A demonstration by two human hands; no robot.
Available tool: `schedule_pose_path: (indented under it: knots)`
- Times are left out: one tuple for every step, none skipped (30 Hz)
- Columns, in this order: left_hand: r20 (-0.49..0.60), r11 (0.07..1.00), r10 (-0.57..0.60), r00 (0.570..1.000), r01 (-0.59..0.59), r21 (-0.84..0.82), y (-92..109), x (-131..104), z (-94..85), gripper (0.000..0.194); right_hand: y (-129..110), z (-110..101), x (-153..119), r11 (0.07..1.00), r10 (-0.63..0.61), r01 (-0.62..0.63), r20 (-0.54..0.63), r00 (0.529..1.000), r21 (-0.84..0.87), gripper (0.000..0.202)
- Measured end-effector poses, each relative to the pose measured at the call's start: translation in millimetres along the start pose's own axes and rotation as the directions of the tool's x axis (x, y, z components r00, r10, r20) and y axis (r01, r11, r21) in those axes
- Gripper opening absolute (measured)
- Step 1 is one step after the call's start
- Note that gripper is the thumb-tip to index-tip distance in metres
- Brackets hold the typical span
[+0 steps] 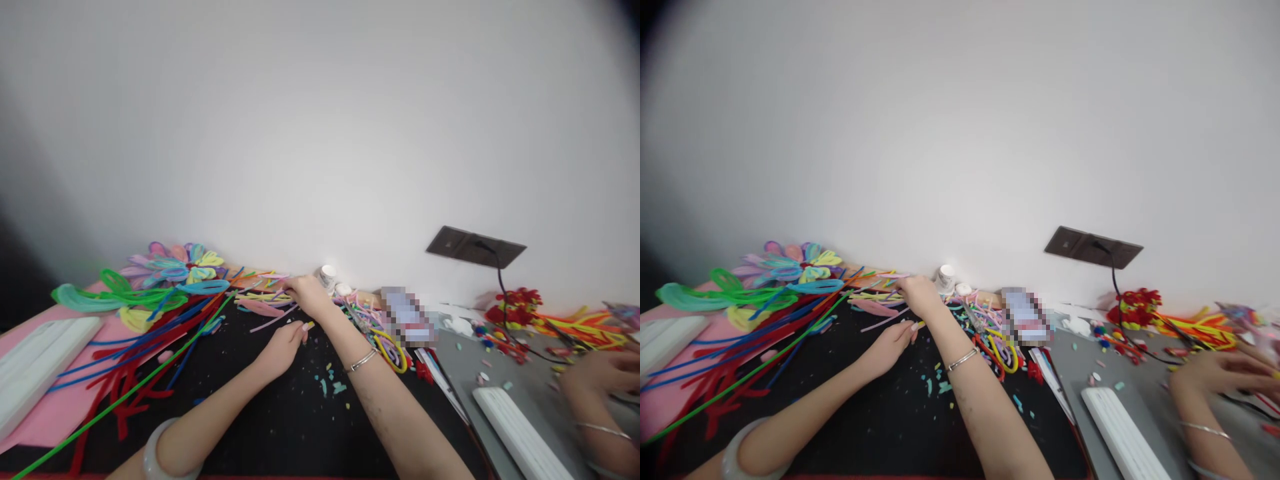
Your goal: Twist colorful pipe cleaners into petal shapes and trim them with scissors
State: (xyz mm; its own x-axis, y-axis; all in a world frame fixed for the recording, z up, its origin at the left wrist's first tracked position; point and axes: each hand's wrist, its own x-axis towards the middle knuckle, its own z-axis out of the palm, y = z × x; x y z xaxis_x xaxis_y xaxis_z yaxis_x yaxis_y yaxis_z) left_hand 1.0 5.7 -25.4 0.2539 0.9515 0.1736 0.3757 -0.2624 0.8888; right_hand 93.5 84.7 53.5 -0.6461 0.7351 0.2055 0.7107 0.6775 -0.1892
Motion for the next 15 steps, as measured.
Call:
schedule_pose_path:
  knots:
    - [-0.004, 1.0, 0.0, 1.0, 0.0, -0.005, 1, 0, -0.2, 0.037, 0, -2, -2, 1.0, -0.011, 0.011, -0.013, 1.0, -0.006, 0.021]
    - [-0.011, 1.0, -0.002, 1.0, 0.002, -0.014, 1, -1, -0.2, 0.038, 0, -3, -3, 1.0, -0.015, 0.015, -0.023, 1.0, -0.016, 0.021]
    - [-0.024, 1.0, -0.007, 1.0, 0.006, -0.03, 1, -1, -0.1, 0.038, 0, -5, -5, 1.0, -0.012, 0.011, -0.03, 0.999, -0.027, 0.021]
    - [-0.04, 0.998, -0.019, 0.999, 0.016, -0.056, 1, -1, 0.1, 0.039, 0, -7, -7, 0.999, 0.0, -0.001, -0.035, 0.999, -0.037, 0.021]
    - [-0.057, 0.995, -0.039, 0.998, 0.034, -0.093, 1, -1, 0.3, 0.039, 1, -8, -9, 0.999, 0.021, -0.022, -0.041, 0.999, -0.043, 0.022]
    - [-0.073, 0.988, -0.069, 0.995, 0.059, -0.14, 0, 0, 0.6, 0.039, 1, -10, -11, 0.998, 0.046, -0.048, -0.05, 0.998, -0.042, 0.022]
    - [-0.085, 0.977, -0.106, 0.991, 0.087, -0.194, 0, 1, 0.7, 0.039, 2, -12, -13, 0.997, 0.072, -0.074, -0.061, 0.996, -0.034, 0.022]
    - [-0.09, 0.961, -0.143, 0.986, 0.116, -0.252, 0, 1, 0.7, 0.039, 3, -14, -16, 0.995, 0.099, -0.1, -0.079, 0.992, -0.017, 0.023]
    - [-0.089, 0.939, -0.179, 0.98, 0.143, -0.313, 0, 2, 0.5, 0.039, 5, -15, -19, 0.992, 0.126, -0.126, -0.104, 0.987, 0.006, 0.023]
    - [-0.085, 0.912, -0.214, 0.973, 0.167, -0.375, 1, 3, 0.1, 0.039, 7, -17, -23, 0.988, 0.152, -0.149, -0.138, 0.979, 0.034, 0.024]
    - [-0.078, 0.88, -0.248, 0.966, 0.191, -0.435, 2, 4, -0.5, 0.039, 9, -18, -27, 0.984, 0.176, -0.166, -0.178, 0.968, 0.065, 0.025]
    - [-0.07, 0.847, -0.277, 0.958, 0.21, -0.489, 3, 4, -1.3, 0.039, 12, -18, -31, 0.979, 0.197, -0.179, -0.222, 0.955, 0.099, 0.026]
    - [-0.065, 0.817, -0.299, 0.952, 0.22, -0.534, 5, 5, -2.3, 0.039, 14, -19, -36, 0.974, 0.213, -0.183, -0.265, 0.941, 0.132, 0.026]
    - [-0.065, 0.792, -0.312, 0.948, 0.221, -0.569, 7, 5, -3.3, 0.038, 16, -19, -41, 0.97, 0.219, -0.176, -0.297, 0.929, 0.166, 0.027]
    - [-0.072, 0.775, -0.317, 0.946, 0.214, -0.595, 8, 5, -4.2, 0.038, 17, -18, -46, 0.968, 0.214, -0.158, -0.311, 0.926, 0.197, 0.028]
